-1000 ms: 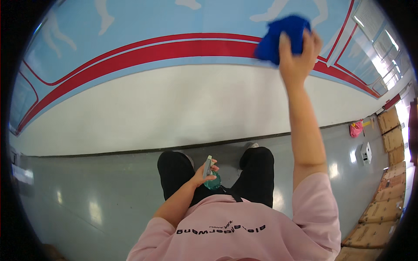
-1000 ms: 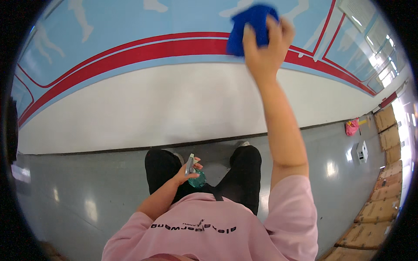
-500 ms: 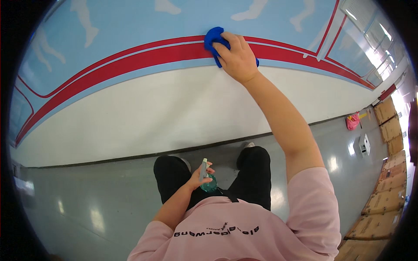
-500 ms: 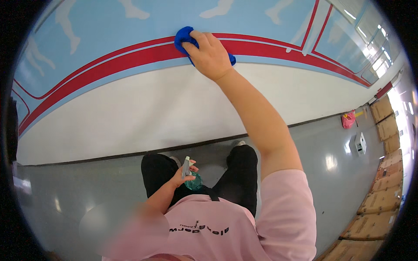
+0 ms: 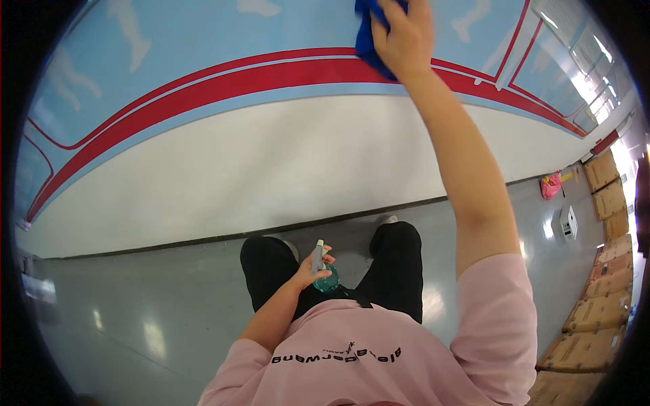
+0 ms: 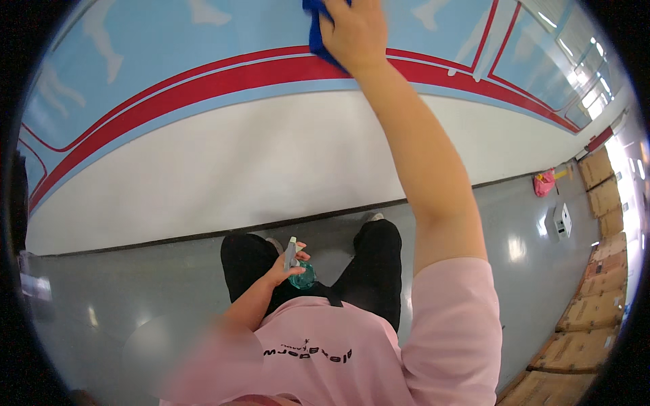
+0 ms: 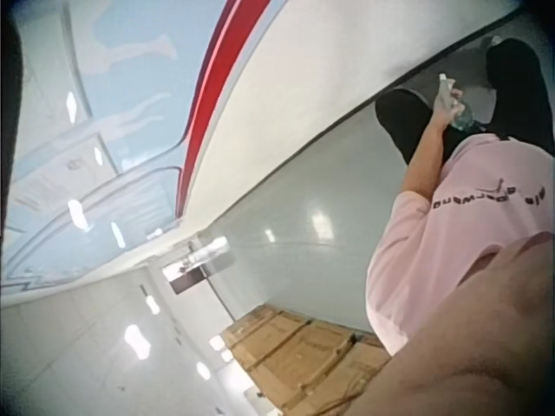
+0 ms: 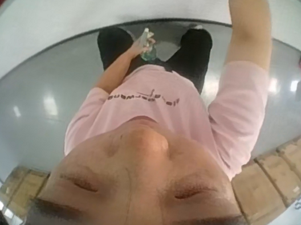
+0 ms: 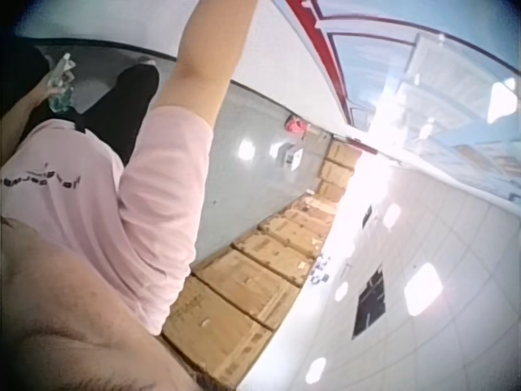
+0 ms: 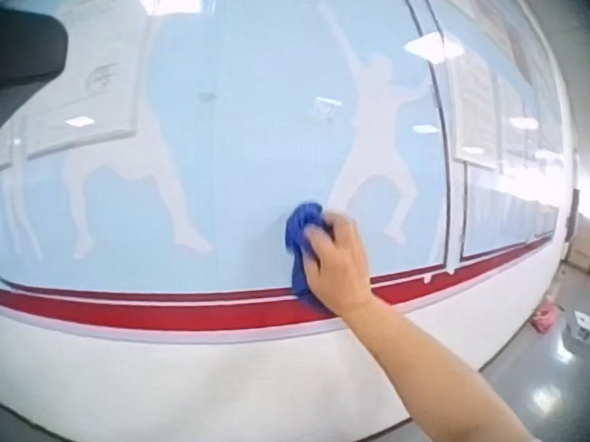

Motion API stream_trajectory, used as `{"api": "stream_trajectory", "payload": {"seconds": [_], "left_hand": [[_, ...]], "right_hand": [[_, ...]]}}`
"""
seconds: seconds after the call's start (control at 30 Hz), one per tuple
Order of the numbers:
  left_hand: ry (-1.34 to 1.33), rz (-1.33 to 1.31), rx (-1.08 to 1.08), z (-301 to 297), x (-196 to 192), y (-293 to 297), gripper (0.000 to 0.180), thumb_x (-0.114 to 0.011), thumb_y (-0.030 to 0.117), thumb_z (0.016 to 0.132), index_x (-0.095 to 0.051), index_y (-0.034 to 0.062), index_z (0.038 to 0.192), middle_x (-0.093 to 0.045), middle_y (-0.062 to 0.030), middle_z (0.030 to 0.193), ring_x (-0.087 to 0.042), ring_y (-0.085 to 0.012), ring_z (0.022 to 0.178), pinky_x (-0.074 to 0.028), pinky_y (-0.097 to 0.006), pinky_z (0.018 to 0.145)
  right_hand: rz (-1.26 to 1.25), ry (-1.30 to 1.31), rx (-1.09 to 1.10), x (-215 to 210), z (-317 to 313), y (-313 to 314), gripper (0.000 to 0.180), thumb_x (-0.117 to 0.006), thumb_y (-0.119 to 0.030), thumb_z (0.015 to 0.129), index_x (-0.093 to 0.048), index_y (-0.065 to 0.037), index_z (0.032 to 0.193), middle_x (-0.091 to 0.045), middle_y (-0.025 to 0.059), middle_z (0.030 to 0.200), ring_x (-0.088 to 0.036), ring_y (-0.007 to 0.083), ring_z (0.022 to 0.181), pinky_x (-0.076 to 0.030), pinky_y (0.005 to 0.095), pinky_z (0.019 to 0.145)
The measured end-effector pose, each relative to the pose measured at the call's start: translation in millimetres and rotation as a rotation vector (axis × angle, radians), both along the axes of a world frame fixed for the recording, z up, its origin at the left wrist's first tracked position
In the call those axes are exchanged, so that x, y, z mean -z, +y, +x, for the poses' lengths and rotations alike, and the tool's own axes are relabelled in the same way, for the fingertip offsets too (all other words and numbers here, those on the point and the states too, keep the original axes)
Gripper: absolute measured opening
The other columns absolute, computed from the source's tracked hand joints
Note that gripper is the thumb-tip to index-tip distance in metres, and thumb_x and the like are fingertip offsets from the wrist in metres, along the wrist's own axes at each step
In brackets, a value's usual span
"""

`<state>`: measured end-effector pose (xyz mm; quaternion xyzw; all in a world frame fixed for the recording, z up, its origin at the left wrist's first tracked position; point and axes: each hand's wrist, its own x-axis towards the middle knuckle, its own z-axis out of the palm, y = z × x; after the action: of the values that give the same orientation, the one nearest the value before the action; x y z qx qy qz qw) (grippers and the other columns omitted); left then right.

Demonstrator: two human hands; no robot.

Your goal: Cleaning a large painted wall with a blue cloth and spray bottle.

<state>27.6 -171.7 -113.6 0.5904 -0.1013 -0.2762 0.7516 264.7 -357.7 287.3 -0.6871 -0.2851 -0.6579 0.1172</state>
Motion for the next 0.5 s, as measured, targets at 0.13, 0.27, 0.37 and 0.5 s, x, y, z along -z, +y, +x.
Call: {"api": "stream_trajectory", "payload": {"seconds": [0.13, 0.27, 0.37, 0.5], "left_hand": [[0.015, 0.058, -0.004, -1.3, -0.9, 0.2, 0.066, -0.063, -0.002, 0.062, -0.036, 0.0139, 0.119, -0.049, -0.0056, 0.097, -0.046, -0.0155, 0.094, -0.037, -0.031, 0.083], [-0.012, 0.007, -0.030, -3.2, 2.9, 0.8, 0.065, -0.064, -0.001, 0.062, -0.036, 0.0141, 0.119, -0.050, -0.0056, 0.097, -0.046, -0.0157, 0.094, -0.037, -0.031, 0.083], [-0.020, -0.018, -0.046, -4.7, 5.8, 1.8, 0.066, -0.064, 0.000, 0.062, -0.036, 0.0141, 0.119, -0.050, -0.0059, 0.097, -0.046, -0.0160, 0.094, -0.037, -0.032, 0.082], [-0.012, -0.017, -0.024, -2.9, 3.7, 0.4, 0.067, -0.065, 0.000, 0.062, -0.035, 0.0130, 0.121, -0.051, -0.0069, 0.099, -0.047, -0.0163, 0.096, -0.035, -0.032, 0.085]], "right_hand": [[-0.067, 0.094, -0.004, 56.3, -6.3, -6.3, 0.024, -0.063, -0.007, 0.061, -0.059, -0.011, 0.084, -0.050, 0.0077, 0.099, -0.048, 0.0276, 0.086, -0.043, 0.0351, 0.072], [-0.284, 0.319, 0.056, 95.9, -22.5, -26.5, 0.025, -0.063, -0.006, 0.060, -0.060, -0.012, 0.083, -0.049, 0.0058, 0.099, -0.049, 0.0261, 0.088, -0.044, 0.0337, 0.072], [-0.365, 0.438, 0.062, 120.0, -34.4, -41.0, 0.027, -0.062, -0.006, 0.061, -0.059, -0.011, 0.087, -0.049, 0.0072, 0.101, -0.049, 0.0270, 0.090, -0.044, 0.0346, 0.073], [-0.356, 0.523, 0.034, 136.4, -49.0, -43.5, 0.029, -0.061, -0.006, 0.062, -0.058, -0.011, 0.091, -0.048, 0.0092, 0.102, -0.049, 0.0276, 0.090, -0.044, 0.0356, 0.074]]}}
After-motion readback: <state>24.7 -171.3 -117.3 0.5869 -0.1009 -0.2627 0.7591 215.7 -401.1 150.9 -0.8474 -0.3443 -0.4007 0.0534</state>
